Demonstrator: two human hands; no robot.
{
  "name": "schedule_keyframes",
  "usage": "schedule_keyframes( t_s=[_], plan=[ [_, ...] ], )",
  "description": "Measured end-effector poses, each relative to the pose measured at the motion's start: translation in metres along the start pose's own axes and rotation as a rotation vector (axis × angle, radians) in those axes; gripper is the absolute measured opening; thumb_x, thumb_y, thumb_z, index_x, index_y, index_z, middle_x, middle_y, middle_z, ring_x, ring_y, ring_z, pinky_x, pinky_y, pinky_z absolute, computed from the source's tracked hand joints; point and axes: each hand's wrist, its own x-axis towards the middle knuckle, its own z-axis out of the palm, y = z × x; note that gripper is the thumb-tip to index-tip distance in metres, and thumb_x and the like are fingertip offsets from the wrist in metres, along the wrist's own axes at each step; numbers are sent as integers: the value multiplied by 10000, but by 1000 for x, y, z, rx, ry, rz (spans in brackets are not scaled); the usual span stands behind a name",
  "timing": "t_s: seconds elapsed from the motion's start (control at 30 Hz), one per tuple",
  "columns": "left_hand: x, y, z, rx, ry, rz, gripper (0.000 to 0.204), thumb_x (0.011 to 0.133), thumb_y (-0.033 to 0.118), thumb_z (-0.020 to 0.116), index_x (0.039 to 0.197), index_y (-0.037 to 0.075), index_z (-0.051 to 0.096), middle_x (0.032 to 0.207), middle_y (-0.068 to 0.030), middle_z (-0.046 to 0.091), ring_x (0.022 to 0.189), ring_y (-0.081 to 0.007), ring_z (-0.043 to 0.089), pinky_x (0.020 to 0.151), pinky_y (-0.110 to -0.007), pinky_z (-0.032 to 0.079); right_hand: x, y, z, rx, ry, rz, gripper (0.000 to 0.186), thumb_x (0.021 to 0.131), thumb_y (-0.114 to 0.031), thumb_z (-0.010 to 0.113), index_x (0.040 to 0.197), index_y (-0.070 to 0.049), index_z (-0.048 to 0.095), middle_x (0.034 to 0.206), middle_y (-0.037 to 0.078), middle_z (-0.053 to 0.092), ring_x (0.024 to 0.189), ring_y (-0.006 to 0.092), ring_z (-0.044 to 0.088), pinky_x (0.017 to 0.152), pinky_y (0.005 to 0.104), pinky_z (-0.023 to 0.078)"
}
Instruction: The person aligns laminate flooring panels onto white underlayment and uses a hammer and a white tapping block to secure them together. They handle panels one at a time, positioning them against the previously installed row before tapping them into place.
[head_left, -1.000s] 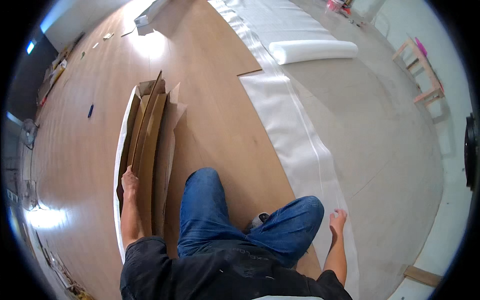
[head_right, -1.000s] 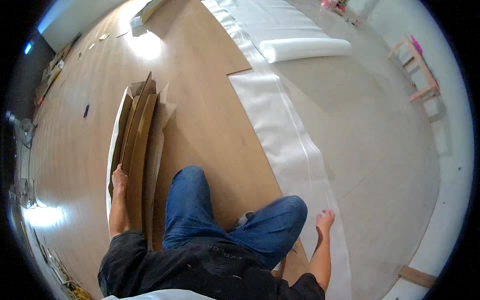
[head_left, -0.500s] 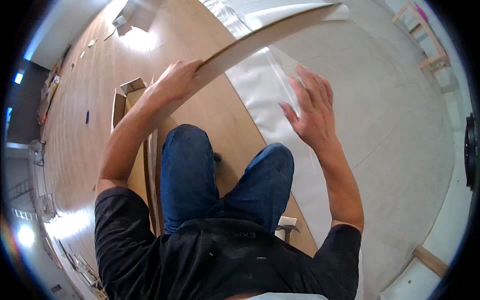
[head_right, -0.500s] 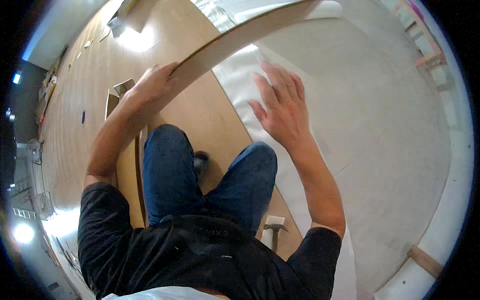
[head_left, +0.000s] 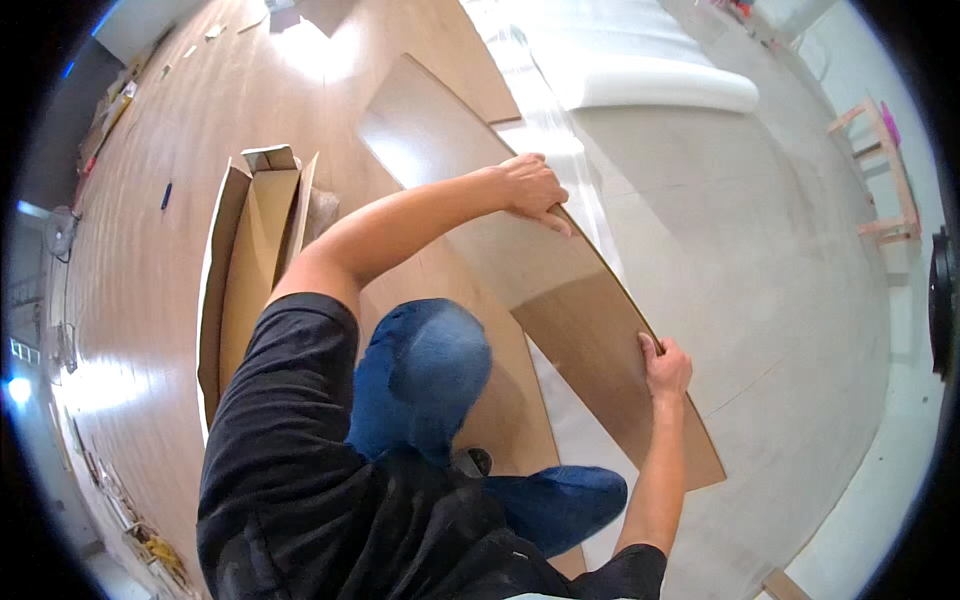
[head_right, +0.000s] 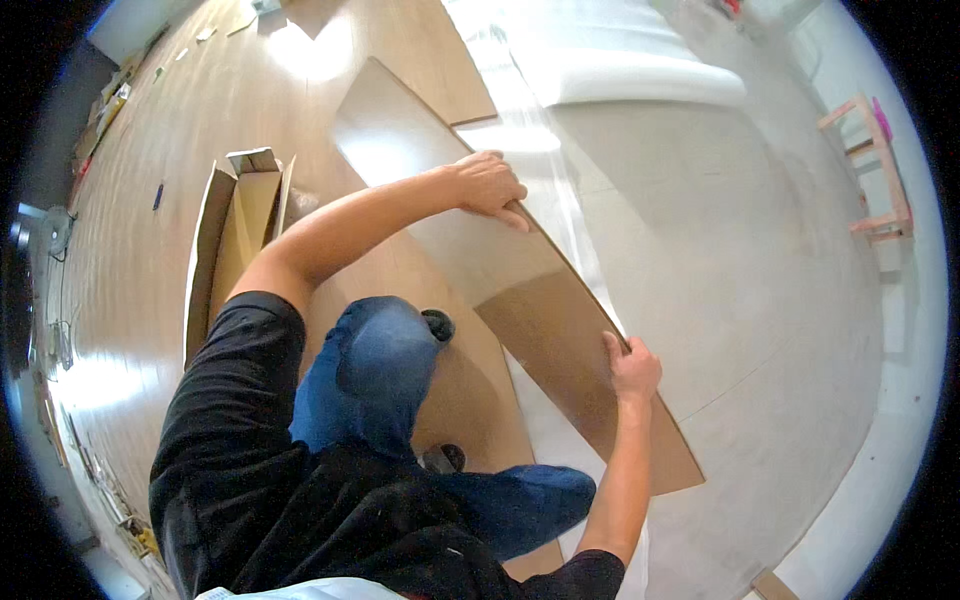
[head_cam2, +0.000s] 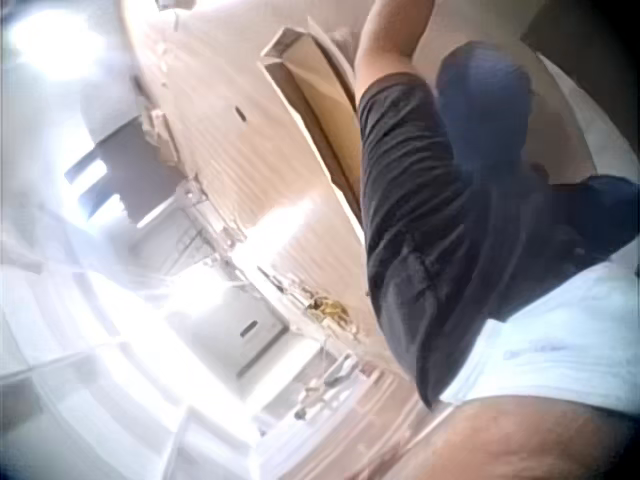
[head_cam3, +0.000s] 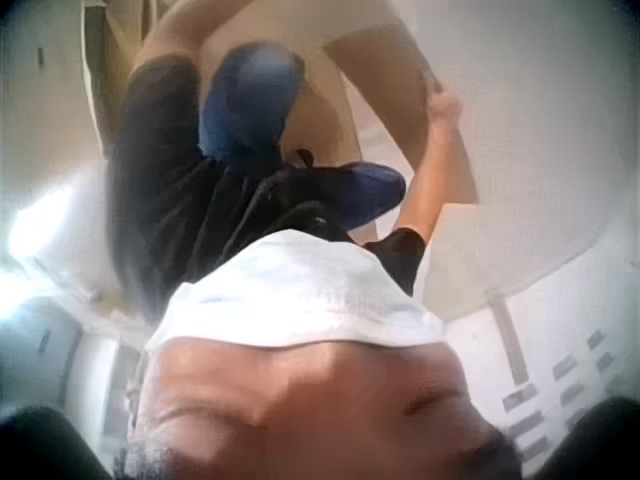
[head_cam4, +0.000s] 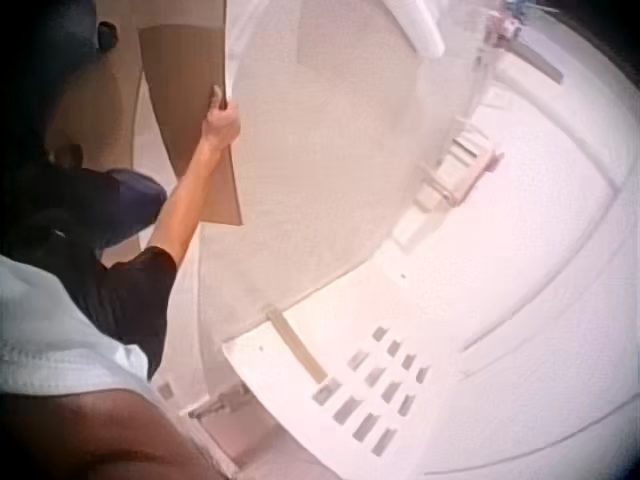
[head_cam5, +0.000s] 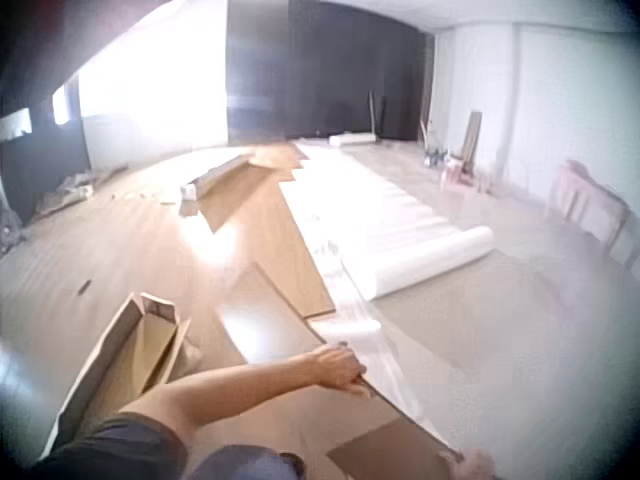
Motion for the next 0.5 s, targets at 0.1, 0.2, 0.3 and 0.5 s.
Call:
schedule_keyframes(
  t_s=[0.1,0.2,0.3,0.5],
  plan=[
    [66,-13,85,-98,141,41,748,955,769,448,937,79,738,836,-103,726,851,-296,679,905,-428,472,-28,46,80,8,-86,194,751,893,-730,618,744,4,665,752,245,670,725,455,656,620,499,495],
    [132,-12,155,-120,25,139,738,964,756,443,908,83,741,842,-110,728,875,-292,678,909,-429,473,-51,64,145,83,-93,273,805,910,-739,592,702,39,594,663,266,575,615,422,522,597,515,429],
    [185,-5,203,-183,-69,203,746,970,755,424,894,89,751,809,-108,727,890,-294,685,945,-436,470,-64,73,180,110,-193,429,765,936,-684,601,716,49,600,674,278,570,625,436,518,609,517,427],
    [229,-32,234,-185,-96,175,748,980,741,409,772,111,755,759,-93,736,743,-285,697,727,-423,540,-43,82,225,129,-271,424,699,988,-597,573,753,60,622,712,298,584,671,469,533,638,530,431]
  ],
)
